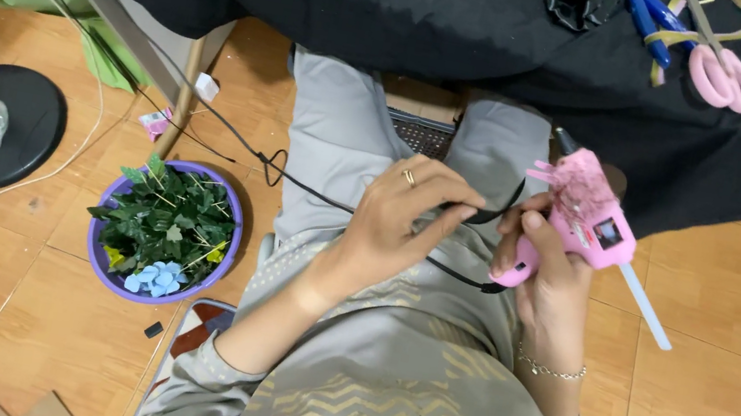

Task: Applying hot glue to a small piece of fabric and attaching it to a craft project

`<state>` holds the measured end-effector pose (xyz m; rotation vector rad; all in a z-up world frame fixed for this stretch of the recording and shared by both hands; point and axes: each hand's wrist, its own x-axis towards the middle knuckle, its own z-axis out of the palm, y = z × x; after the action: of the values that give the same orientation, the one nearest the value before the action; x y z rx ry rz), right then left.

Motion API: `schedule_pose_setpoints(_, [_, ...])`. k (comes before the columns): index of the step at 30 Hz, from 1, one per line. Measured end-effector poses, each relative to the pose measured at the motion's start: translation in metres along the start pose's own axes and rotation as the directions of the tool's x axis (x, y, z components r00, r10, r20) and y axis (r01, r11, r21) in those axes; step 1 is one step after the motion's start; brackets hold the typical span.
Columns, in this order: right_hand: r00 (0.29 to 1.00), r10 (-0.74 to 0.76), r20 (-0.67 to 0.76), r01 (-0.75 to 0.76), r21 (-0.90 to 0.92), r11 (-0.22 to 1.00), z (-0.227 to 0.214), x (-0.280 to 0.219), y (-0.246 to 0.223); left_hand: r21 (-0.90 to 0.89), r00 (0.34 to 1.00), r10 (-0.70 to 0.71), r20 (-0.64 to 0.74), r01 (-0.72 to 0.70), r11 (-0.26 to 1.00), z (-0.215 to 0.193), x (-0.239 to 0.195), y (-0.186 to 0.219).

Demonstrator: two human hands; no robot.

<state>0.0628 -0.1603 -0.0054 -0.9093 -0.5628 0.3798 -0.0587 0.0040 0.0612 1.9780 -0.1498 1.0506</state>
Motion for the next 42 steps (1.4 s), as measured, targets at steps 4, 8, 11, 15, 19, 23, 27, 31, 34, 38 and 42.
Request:
schedule_pose_setpoints(4, [1.0, 0.0, -0.022, 0.0, -0.008, 1.0, 0.003, -0.001, 0.001, 0.009, 0.996, 0.076, -0.038, -0.076, 0.997, 0.01, -0.003, 0.002])
schedule_pose_setpoints(8, [0.997, -0.013, -0.081, 0.016, 0.03, 0.999, 0.0, -0.001, 0.007, 0.041, 0.982, 0.186, -0.002, -0.186, 0.982, 0.009, 0.001, 0.009])
schedule_pose_setpoints(11, [0.99, 0.003, -0.138, -0.001, 0.009, 1.0, 0.003, -0.003, 0.004, 0.036, 0.975, 0.219, 0.044, -0.221, 0.975, 0.007, 0.003, 0.015])
schedule_pose_setpoints(15, [0.962, 0.005, -0.275, -0.013, -0.027, 1.0, -0.019, 0.002, 0.015, -0.004, 0.969, 0.215, 0.124, -0.216, 0.976, 0.002, 0.003, 0.014])
schedule_pose_setpoints(19, [0.963, -0.028, -0.268, -0.012, -0.146, 0.989, 0.03, -0.008, -0.014, -0.005, 0.966, 0.215, 0.143, -0.217, 0.976, 0.004, 0.002, 0.014])
schedule_pose_setpoints(23, [0.949, -0.039, -0.313, 0.015, -0.077, 0.997, 0.02, -0.004, -0.016, -0.172, 0.988, 0.106, 0.108, -0.087, 0.981, 0.014, -0.002, 0.011])
schedule_pose_setpoints(27, [0.908, 0.001, -0.419, 0.017, 0.04, 0.999, 0.008, -0.003, -0.014, -0.405, 0.991, -0.102, 0.086, 0.128, 0.905, 0.02, 0.0, 0.004])
schedule_pose_setpoints(31, [0.928, -0.014, -0.372, 0.017, 0.005, 1.0, 0.006, -0.004, -0.01, -0.45, 0.91, -0.386, 0.148, 0.41, 0.794, 0.032, -0.014, -0.029])
schedule_pose_setpoints(34, [0.946, -0.014, -0.325, -0.014, -0.082, 0.997, -0.009, -0.008, 0.006, -0.499, 0.829, -0.472, 0.302, 0.559, 0.662, 0.039, -0.02, -0.032])
schedule_pose_setpoints(38, [0.972, 0.008, -0.234, -0.034, -0.106, 0.994, 0.008, -0.008, -0.004, -0.473, 0.789, -0.511, 0.341, 0.613, 0.632, 0.047, -0.026, -0.035])
schedule_pose_setpoints(42, [1.0, 0.019, 0.018, -0.018, -0.067, 0.998, 0.007, -0.007, -0.01, -0.483, 0.778, -0.534, 0.331, 0.625, 0.613, 0.039, -0.022, -0.044])
